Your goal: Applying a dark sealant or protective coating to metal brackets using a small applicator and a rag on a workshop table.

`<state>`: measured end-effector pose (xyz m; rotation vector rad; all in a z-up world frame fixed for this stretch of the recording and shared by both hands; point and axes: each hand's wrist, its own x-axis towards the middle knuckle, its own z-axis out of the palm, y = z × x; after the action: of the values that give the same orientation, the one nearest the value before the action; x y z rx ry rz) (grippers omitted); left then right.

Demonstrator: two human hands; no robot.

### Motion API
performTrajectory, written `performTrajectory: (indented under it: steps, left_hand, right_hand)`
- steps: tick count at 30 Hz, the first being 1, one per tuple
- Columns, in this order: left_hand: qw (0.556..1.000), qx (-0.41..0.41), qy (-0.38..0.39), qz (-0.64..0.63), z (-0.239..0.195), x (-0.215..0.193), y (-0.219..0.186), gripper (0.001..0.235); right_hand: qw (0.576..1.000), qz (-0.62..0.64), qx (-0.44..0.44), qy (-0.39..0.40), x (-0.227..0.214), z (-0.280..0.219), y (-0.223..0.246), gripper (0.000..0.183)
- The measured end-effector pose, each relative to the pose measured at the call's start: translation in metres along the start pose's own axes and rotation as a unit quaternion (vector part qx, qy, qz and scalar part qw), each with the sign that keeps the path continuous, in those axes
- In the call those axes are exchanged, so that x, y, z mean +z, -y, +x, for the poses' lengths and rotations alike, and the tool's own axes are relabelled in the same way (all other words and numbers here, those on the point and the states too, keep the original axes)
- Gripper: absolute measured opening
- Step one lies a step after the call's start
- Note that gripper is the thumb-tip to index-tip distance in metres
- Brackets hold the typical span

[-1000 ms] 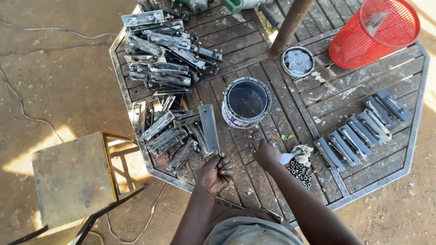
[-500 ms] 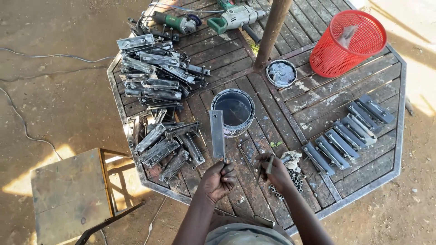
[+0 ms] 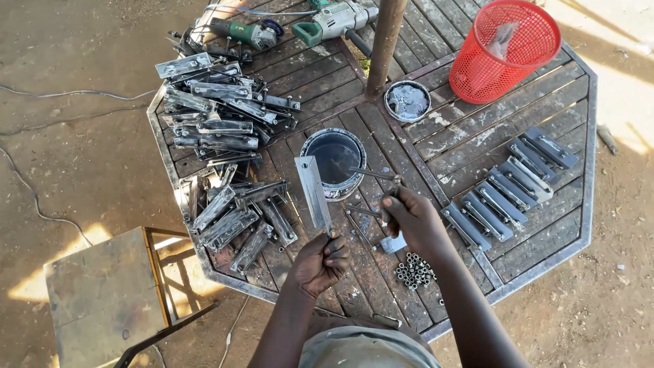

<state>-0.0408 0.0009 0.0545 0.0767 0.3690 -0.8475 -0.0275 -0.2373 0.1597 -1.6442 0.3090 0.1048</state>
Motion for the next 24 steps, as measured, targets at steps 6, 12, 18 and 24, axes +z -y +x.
performTrajectory:
  steps: [6, 12, 18, 24]
  left_hand:
    - [0.999, 0.007, 0.034, -0.006, 0.002, 0.021, 0.006, 0.020]
    - [0.999, 0.002, 0.032, 0.010, -0.002, 0.038, 0.009, 0.021]
    - [0.999, -0.003, 0.031, 0.017, 0.001, 0.029, 0.010, 0.020]
    - [0.999, -0.036, 0.034, 0.009, 0.001, 0.035, 0.009, 0.016]
  right_hand:
    - [0.997, 0.043, -0.053, 0.039, 0.013, -0.004, 0.006, 0.022]
    - [0.996, 0.040, -0.050, 0.057, 0.012, -0.004, 0.012, 0.022]
    - [0.996, 0.039, -0.038, 0.065, 0.008, -0.008, 0.021, 0.020]
    - [0.996, 0.036, -0.050, 0.071, 0.010, -0.007, 0.016, 0.021]
